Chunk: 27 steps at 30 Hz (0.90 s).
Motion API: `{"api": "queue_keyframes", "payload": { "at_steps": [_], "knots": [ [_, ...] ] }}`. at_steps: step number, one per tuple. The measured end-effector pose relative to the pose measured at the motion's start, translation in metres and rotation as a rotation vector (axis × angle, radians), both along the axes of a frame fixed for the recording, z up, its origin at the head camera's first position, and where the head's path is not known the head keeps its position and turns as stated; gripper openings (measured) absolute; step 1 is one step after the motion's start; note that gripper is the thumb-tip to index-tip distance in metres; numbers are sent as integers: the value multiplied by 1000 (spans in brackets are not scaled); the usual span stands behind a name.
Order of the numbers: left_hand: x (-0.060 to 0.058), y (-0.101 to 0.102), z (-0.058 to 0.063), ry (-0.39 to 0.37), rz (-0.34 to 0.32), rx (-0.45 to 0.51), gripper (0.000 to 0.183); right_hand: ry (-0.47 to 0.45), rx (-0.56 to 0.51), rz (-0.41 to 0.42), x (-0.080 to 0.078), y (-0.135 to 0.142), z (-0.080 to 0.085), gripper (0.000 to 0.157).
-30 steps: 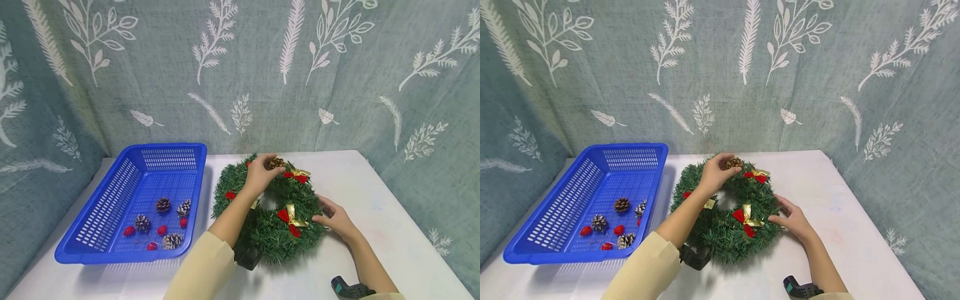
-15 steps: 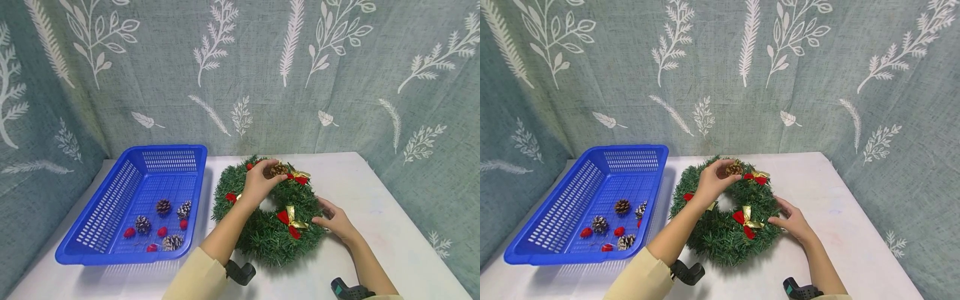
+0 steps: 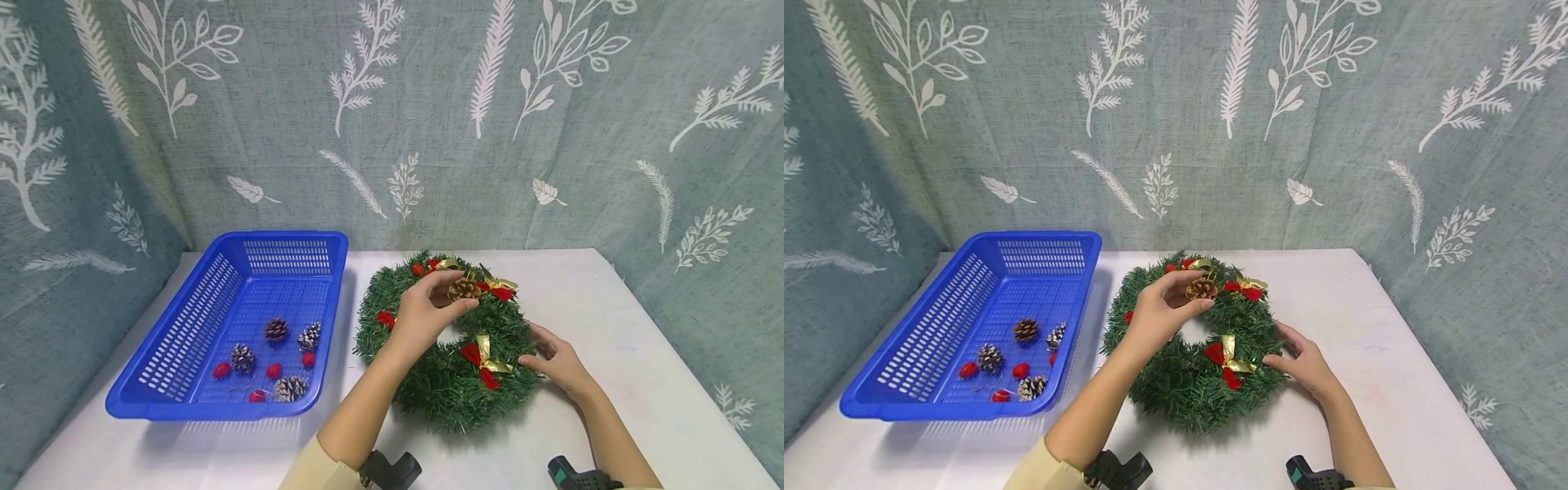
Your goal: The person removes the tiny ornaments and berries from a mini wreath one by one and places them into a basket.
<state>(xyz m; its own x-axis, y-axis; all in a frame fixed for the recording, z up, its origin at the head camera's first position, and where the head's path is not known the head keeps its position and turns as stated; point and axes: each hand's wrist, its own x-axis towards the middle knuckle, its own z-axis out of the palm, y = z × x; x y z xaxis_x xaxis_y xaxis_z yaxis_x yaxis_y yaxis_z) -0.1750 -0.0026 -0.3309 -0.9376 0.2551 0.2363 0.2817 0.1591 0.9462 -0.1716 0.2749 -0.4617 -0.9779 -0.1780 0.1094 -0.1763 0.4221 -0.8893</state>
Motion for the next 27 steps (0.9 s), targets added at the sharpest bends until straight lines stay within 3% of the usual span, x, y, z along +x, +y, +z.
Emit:
{"api": "queue_keyframes", "payload": {
  "at_steps": [7, 15, 21, 27],
  "knots": [
    [24, -11, 13, -15, -5, 67, 47, 4, 0, 10, 0, 1, 2, 70],
    [50, -24, 27, -21, 44, 90, 45, 13, 9, 9, 2, 1, 5, 70],
    [65, -35, 28, 25, 84, 126, 45, 6, 6, 8, 1, 2, 4, 70],
    [76, -49, 24, 81, 175, 163, 45, -1, -2, 14, 0, 2, 4, 70]
  ]
}}
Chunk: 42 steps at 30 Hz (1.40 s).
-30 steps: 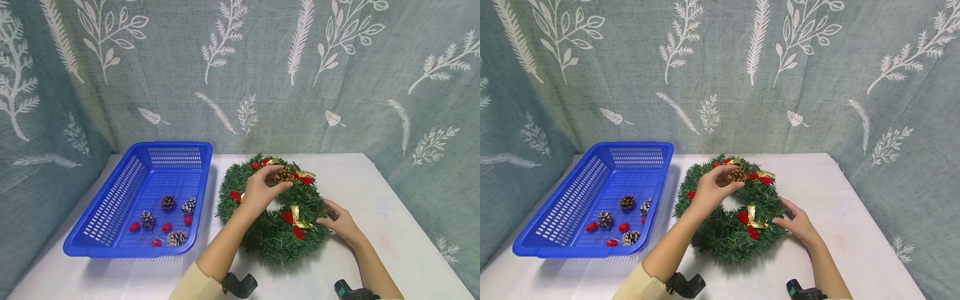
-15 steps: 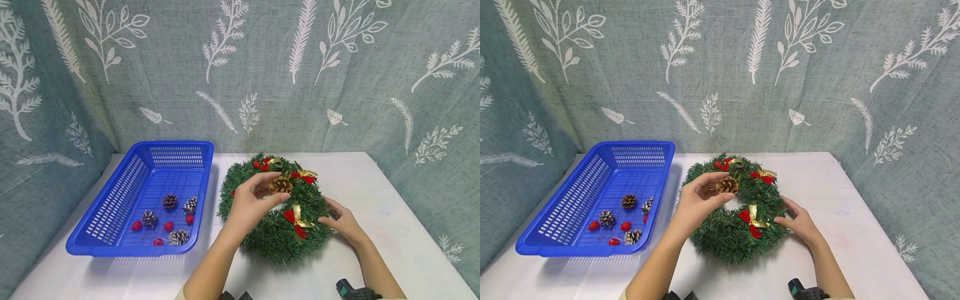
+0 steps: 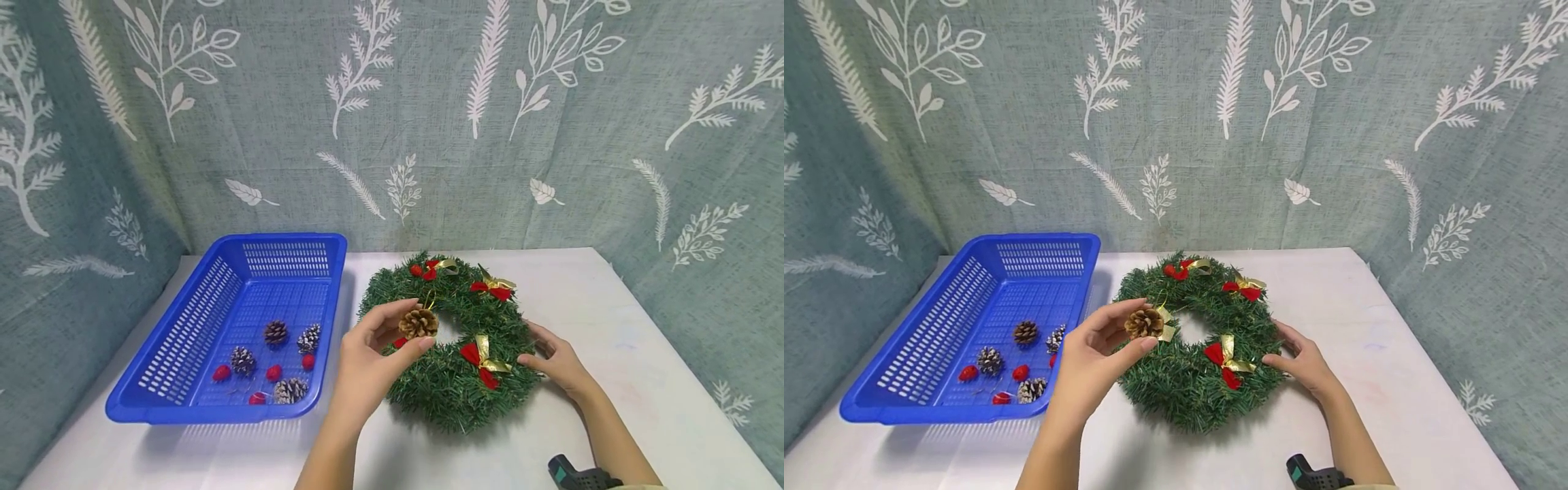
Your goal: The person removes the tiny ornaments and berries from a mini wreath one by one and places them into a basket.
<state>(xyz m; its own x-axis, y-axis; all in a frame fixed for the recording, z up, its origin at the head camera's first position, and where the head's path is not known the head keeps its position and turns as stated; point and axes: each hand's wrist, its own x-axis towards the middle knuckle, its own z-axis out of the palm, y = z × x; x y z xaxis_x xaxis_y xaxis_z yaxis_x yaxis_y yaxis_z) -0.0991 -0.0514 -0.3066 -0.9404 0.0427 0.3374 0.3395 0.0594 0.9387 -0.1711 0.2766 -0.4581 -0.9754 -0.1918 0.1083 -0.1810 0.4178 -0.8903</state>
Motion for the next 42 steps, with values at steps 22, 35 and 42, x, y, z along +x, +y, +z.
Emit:
{"api": "queue_keyframes", "payload": {
  "at_steps": [22, 35, 42],
  "knots": [
    [-12, -41, -4, -48, 167, -141, 47, -15, 4, 8, 2, -1, -4, 71],
    [-16, -66, -1, -156, 284, -163, 45, -6, 17, -8, 2, -1, 2, 71],
    [-21, -83, -2, -182, 356, -162, 46, -1, 17, -5, -1, 0, 1, 71]
  ]
}}
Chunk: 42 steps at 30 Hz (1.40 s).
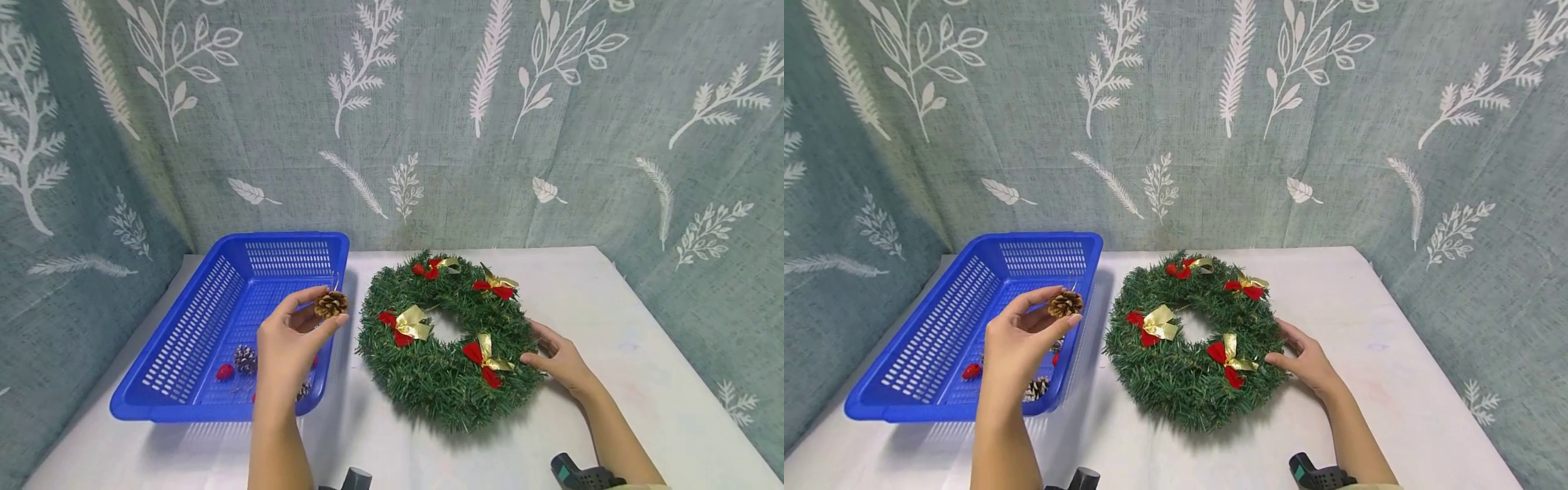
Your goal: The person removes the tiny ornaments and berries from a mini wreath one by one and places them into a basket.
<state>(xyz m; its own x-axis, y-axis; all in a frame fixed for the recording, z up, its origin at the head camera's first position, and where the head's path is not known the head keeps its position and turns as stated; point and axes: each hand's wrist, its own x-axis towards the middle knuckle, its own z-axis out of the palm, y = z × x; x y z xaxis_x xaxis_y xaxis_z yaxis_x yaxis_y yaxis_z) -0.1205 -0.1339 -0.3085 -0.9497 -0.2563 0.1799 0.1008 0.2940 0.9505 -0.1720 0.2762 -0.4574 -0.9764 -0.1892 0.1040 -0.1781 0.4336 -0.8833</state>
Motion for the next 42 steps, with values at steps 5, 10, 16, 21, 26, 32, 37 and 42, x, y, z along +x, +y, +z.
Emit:
{"api": "queue_keyframes", "payload": {
  "at_steps": [5, 10, 16, 21, 26, 32, 37, 42],
  "knots": [
    [-5, -13, -4, -29, 58, -42, 48, -8, -16, 10, -4, 1, -1, 71],
    [-6, -21, -7, -78, 86, -94, 50, -16, -5, 7, -1, 1, -1, 72],
    [-8, -29, -10, -56, 129, -140, 48, -8, 17, -3, 1, 0, -1, 71],
    [-7, -37, -12, -48, 174, -149, 49, 0, 15, -5, 1, 0, -1, 70],
    [-9, -40, -16, -40, 215, -176, 55, 5, 16, -11, 1, 0, -1, 70],
    [-11, -41, -18, -60, 230, -169, 86, -1, 7, -11, 1, 0, -1, 70],
    [-11, -37, -17, -29, 235, -125, 99, -12, 7, -14, 2, 0, -1, 70],
    [-11, -33, -15, -16, 218, -83, 104, 1, -8, -10, 2, 0, -1, 69]
  ]
}}
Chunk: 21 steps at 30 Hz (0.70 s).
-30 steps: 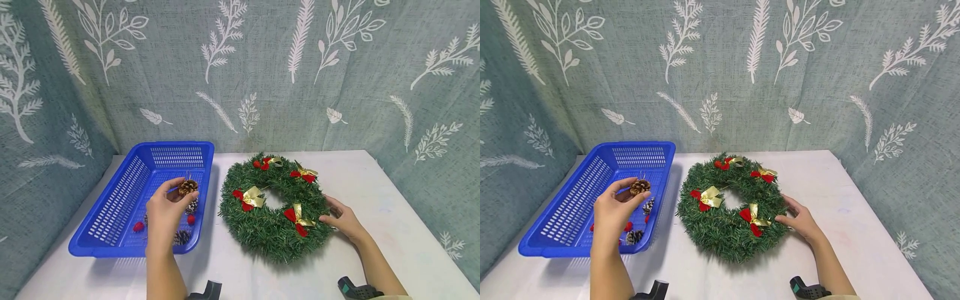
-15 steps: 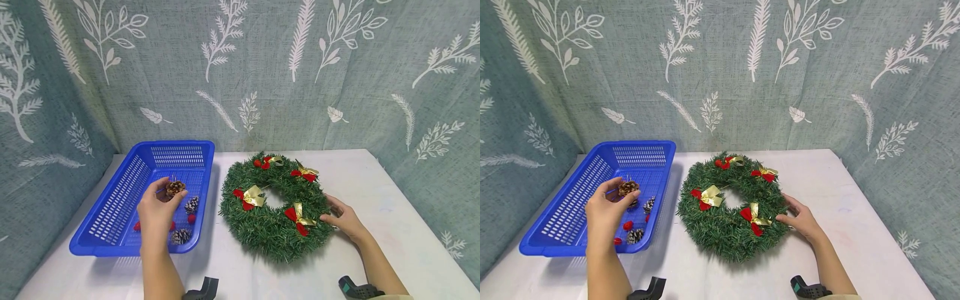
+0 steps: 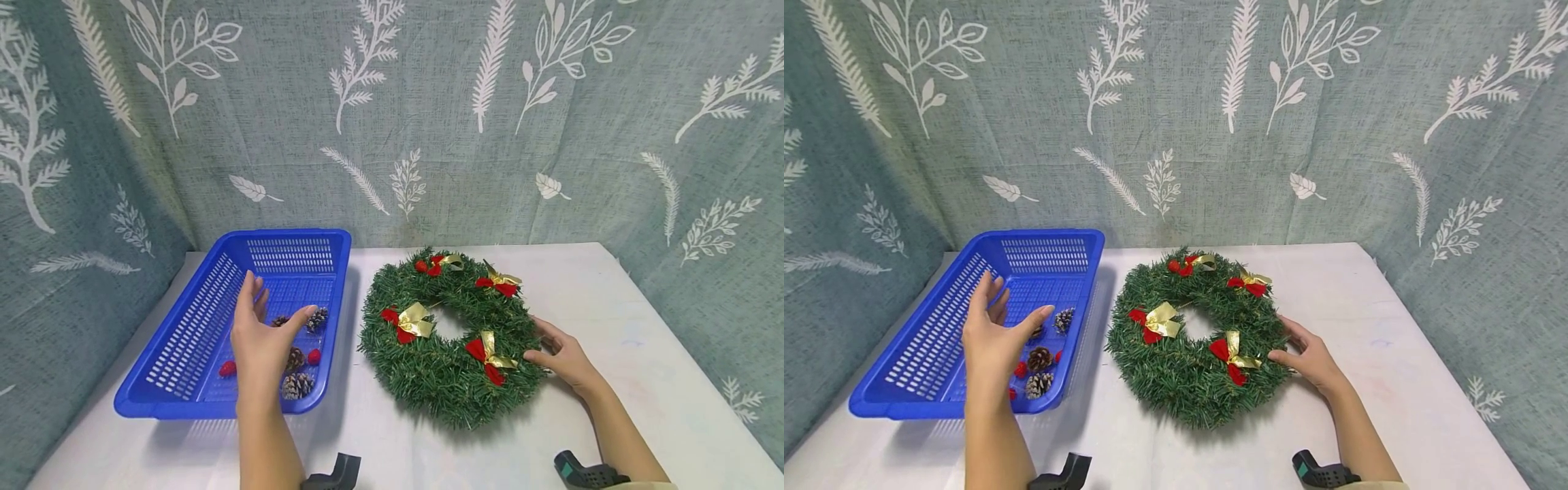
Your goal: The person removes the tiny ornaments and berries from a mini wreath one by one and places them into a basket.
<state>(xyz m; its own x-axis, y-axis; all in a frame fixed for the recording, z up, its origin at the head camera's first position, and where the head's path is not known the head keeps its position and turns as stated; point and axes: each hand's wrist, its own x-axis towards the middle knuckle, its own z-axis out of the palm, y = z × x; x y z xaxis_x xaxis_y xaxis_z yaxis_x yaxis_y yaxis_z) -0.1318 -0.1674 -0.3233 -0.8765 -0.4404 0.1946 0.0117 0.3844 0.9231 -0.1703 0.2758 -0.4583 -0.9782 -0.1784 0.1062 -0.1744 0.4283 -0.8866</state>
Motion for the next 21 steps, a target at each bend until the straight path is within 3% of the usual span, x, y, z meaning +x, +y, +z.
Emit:
{"api": "queue_keyframes", "payload": {
  "at_steps": [5, 21],
  "knots": [
    [-1, 4, 0, 5, -43, 49, 108, 14, 1, -5, 0, 0, 0, 68],
    [-4, 33, -1, 157, -171, 133, 101, 7, 2, 0, -1, 1, -2, 69]
  ]
}}
